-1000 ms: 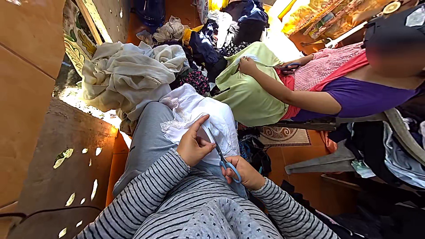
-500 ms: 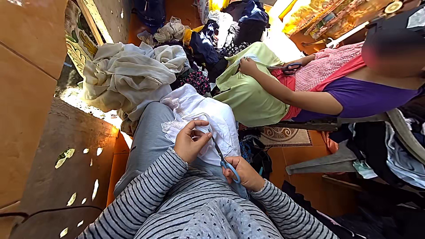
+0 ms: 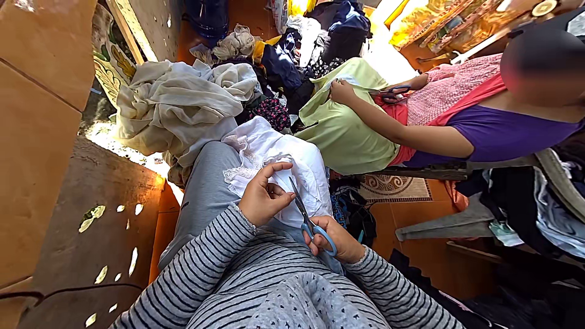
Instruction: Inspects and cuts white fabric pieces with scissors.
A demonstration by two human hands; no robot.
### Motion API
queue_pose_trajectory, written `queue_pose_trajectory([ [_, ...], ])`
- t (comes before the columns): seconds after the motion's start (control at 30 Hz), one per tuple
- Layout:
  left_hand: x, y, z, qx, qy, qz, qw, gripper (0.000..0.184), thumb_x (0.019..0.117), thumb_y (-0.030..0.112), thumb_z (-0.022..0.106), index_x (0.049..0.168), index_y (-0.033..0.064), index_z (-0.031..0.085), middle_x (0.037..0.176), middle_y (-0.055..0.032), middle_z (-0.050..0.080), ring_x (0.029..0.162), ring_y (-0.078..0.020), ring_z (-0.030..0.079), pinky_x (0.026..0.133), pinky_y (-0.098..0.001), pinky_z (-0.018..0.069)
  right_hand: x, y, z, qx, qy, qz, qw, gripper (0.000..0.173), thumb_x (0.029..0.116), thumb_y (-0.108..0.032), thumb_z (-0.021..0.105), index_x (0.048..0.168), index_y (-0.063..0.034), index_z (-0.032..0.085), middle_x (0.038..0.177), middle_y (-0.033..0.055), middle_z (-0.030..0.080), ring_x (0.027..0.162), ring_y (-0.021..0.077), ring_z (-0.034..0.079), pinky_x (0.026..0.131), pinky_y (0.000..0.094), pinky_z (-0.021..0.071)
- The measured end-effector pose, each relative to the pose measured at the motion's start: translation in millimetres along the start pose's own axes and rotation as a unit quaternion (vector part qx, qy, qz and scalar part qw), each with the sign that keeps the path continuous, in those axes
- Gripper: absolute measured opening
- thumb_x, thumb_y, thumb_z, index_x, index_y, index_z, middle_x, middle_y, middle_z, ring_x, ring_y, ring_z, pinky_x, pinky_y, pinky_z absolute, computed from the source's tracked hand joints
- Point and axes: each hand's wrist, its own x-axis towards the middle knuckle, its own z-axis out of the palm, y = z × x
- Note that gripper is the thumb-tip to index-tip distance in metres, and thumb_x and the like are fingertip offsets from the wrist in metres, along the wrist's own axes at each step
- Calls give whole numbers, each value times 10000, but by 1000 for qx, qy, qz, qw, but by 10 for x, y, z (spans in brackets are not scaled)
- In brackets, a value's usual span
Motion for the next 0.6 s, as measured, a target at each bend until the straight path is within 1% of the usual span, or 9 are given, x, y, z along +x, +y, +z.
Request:
queue_pose_trajectory([
  [0.07,0,12,-14,19,-4,10,1000,652,823,13,788,1410,34,504,1291,-64,633,698,-47,672,664,-204,600,-7,8,-11,-20,9,-3,1000,366,826,-512,811,801,-173,677,650,-106,649,534,-17,596,511,154,503],
  [0.13,4,26,-34,29,-16,12,999,713,814,6,793,1445,56,467,1326,-67,609,684,-42,664,649,-199,595,-13,5,-37,-39,7,2,999,362,816,-503,825,785,-177,668,646,-109,650,533,-17,599,505,155,503],
  [0.3,-7,70,-24,60,-72,-5,996,824,811,5,800,1518,78,384,1419,-90,549,686,-40,671,666,-206,605,8,-47,-55,-54,-17,10,998,374,825,-522,810,832,-178,665,687,-113,673,581,-18,626,546,154,517],
  [0.37,-13,91,-19,62,-81,-8,995,870,806,-5,803,1543,91,350,1453,-95,523,685,-44,674,672,-214,610,22,-47,-59,-60,-6,11,998,371,817,-513,821,811,-180,655,671,-115,658,566,-19,615,533,155,513],
  [0.43,-10,106,-42,67,-78,-2,995,877,814,4,797,1554,83,333,1461,-100,515,689,-39,676,676,-207,610,35,-36,-70,-68,3,10,998,377,812,-511,827,787,-180,648,646,-115,640,539,-19,597,508,157,500],
  [0.47,-7,108,-58,71,-69,6,995,845,828,22,789,1546,70,346,1462,-98,516,706,-33,677,680,-203,606,40,-31,-75,-70,5,11,998,377,810,-510,829,782,-181,646,642,-115,638,534,-20,593,504,157,498],
  [0.5,-1,111,-73,75,-54,12,996,781,849,47,780,1521,57,383,1462,-93,523,746,-35,684,698,-206,606,46,-28,-76,-71,9,11,997,377,806,-510,832,775,-183,647,638,-114,638,530,-20,591,500,156,495],
  [0.53,4,115,-85,74,-33,15,997,694,867,70,774,1478,46,445,1448,-93,542,804,-58,703,728,-226,618,47,-24,-73,-72,14,11,997,376,803,-507,835,769,-182,647,633,-113,637,526,-18,591,497,154,493],
  [0.6,10,122,-81,60,17,9,998,514,888,99,763,1357,6,574,1353,-117,603,888,-118,725,767,-268,638,19,-12,-52,-77,31,16,996,369,797,-496,842,769,-182,650,626,-112,634,520,-15,588,494,157,492],
])
